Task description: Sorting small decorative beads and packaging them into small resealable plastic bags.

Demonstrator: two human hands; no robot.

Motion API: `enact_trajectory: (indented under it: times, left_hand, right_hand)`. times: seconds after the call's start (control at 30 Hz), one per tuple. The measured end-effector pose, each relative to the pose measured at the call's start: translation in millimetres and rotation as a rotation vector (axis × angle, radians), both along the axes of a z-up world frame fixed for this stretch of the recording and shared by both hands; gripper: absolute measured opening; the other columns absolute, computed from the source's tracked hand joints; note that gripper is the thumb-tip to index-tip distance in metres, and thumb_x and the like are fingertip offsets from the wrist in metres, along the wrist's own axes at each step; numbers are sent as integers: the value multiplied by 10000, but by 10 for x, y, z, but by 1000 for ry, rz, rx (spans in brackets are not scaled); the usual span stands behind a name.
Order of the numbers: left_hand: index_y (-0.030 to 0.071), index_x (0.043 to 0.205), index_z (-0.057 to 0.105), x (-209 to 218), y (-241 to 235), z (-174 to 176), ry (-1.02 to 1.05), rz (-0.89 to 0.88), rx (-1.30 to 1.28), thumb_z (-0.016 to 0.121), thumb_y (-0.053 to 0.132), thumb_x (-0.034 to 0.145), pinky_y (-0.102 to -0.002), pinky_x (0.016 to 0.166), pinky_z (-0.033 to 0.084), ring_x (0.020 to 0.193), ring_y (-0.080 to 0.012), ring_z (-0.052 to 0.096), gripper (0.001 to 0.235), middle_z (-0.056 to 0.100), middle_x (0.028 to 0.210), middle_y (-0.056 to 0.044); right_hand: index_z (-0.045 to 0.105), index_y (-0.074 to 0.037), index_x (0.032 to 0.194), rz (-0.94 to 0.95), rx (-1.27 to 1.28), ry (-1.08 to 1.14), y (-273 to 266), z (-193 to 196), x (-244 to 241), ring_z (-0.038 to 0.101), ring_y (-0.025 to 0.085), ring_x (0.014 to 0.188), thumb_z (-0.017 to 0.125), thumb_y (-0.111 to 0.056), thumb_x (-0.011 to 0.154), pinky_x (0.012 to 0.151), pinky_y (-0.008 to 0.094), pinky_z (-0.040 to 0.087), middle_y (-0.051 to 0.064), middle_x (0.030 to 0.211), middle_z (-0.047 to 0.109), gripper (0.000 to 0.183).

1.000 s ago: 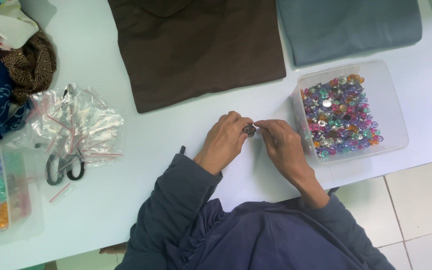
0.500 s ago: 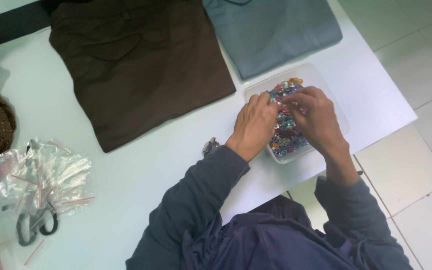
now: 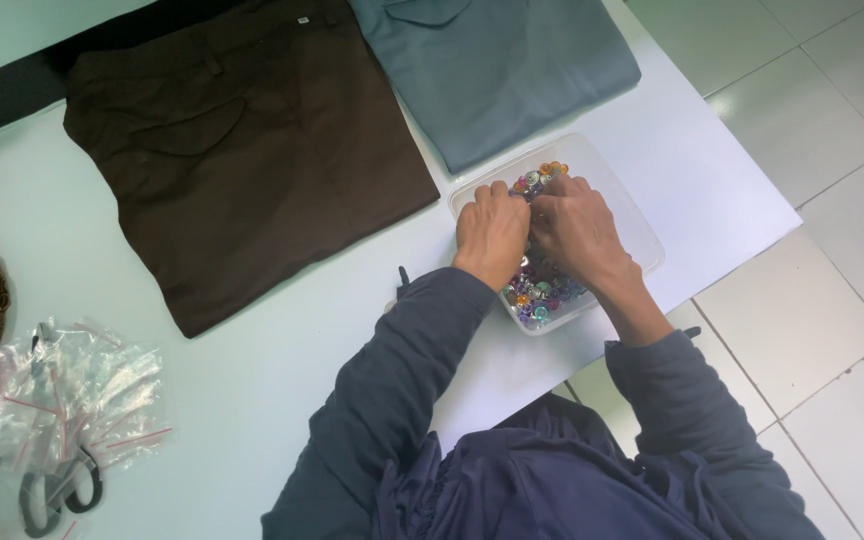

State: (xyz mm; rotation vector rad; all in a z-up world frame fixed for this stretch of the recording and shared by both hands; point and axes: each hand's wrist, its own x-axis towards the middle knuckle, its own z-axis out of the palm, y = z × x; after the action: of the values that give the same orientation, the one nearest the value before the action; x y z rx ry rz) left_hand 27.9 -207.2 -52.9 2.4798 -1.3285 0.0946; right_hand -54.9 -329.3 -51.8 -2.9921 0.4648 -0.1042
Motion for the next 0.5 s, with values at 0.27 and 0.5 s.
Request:
enact_trajectory:
  times: [0.27, 0.5]
  left_hand:
    - [-46, 799, 678, 6, 324, 546, 80, 4, -195, 776, -22, 760, -382, 623, 578, 850, -307, 630, 108, 549, 857, -145]
    - [49, 889, 695, 98, 1347, 1032, 371, -80, -265, 694, 168, 903, -435, 614, 543, 840, -319, 643, 119, 575, 878, -120]
  right_hand:
    - [775, -86, 1026, 44, 411, -349, 164, 407, -121, 648, 295, 931, 796, -235, 981, 781, 407, 547, 156, 1075, 650, 157]
    - [764, -81, 1025, 227, 568, -500, 875, 784, -208, 679, 225, 830, 796, -153, 983, 715, 347, 557, 103, 1030, 671, 90]
